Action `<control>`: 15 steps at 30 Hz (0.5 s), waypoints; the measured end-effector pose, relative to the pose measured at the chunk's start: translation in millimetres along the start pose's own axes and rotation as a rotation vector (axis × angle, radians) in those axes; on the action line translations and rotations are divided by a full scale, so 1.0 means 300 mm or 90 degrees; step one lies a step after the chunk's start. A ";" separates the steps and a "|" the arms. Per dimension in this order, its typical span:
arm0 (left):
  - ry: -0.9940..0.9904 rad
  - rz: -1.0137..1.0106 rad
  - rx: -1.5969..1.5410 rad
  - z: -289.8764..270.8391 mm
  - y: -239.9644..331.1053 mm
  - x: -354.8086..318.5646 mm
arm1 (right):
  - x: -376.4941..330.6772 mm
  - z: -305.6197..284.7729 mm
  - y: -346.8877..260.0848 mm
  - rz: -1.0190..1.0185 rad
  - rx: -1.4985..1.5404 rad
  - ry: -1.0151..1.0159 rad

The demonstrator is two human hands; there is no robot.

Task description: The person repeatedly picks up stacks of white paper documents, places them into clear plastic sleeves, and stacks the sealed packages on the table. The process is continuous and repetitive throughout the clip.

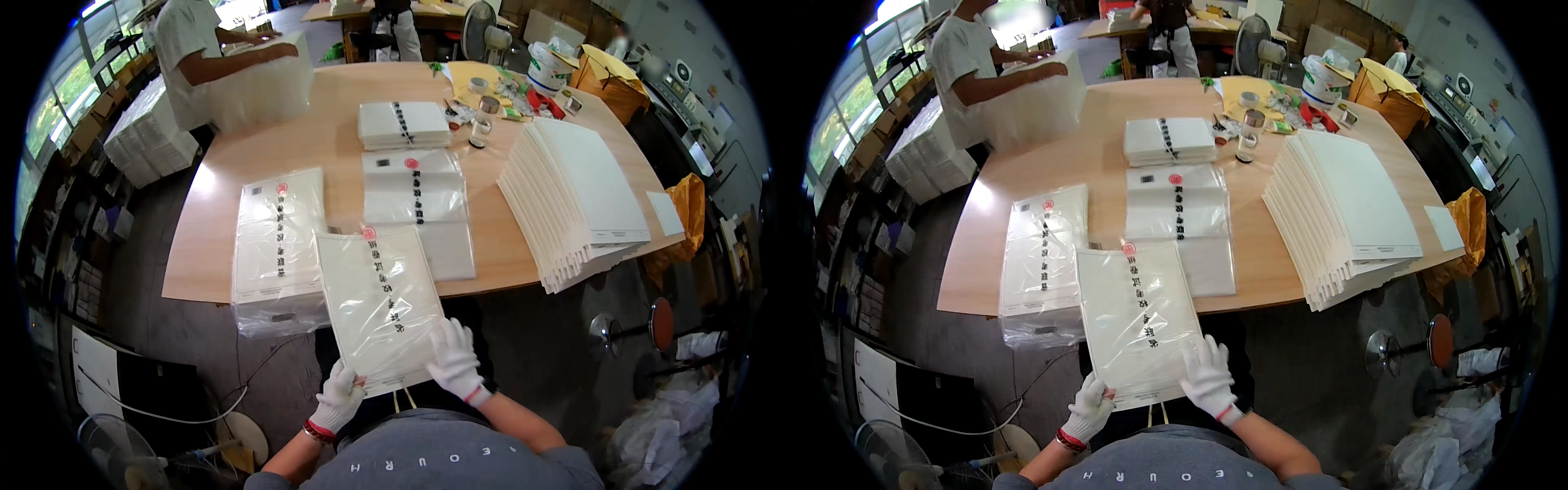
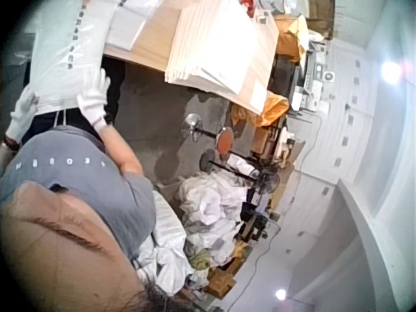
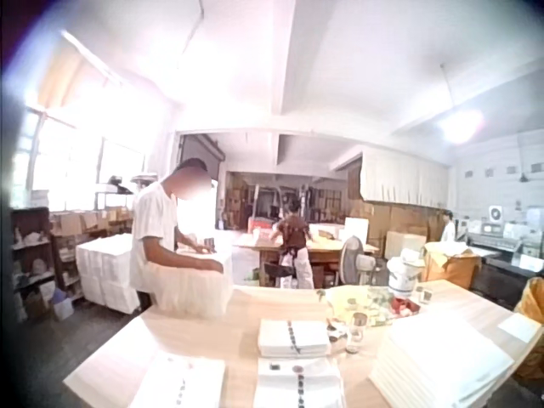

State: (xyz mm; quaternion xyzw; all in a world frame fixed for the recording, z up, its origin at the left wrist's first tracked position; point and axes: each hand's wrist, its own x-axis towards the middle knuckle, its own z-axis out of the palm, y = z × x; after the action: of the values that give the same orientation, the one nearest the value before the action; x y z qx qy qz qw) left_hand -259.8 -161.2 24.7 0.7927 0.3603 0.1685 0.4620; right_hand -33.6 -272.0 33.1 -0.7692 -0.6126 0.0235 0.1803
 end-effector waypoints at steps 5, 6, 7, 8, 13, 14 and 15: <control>0.042 0.089 0.052 0.030 -0.042 -0.033 | 0.013 0.131 0.126 0.255 -0.005 -0.111; 0.022 0.008 0.010 0.041 -0.070 -0.062 | -0.027 0.048 0.088 0.244 -0.039 -0.211; -0.001 -0.021 0.034 0.044 -0.084 -0.091 | -0.119 0.036 0.093 0.145 -0.051 -0.150; -0.022 0.028 0.042 0.037 -0.073 -0.134 | -0.181 -0.041 0.051 0.130 0.016 -0.165; -0.104 0.127 -0.153 0.085 -0.142 -0.205 | -0.441 -0.067 -0.018 0.116 0.101 -0.275; -0.093 0.109 -0.106 0.092 -0.092 -0.182 | -0.441 -0.019 0.015 0.031 -0.100 -0.128; -0.083 0.089 -0.057 0.096 -0.042 -0.158 | -0.426 0.027 0.051 -0.056 -0.295 0.021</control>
State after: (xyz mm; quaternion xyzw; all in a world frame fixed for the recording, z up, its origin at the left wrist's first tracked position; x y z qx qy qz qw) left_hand -280.0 -209.3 2.0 0.8037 0.2651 0.1647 0.5067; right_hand -53.2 -394.5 -2.6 -0.7627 -0.6317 -0.1383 0.0101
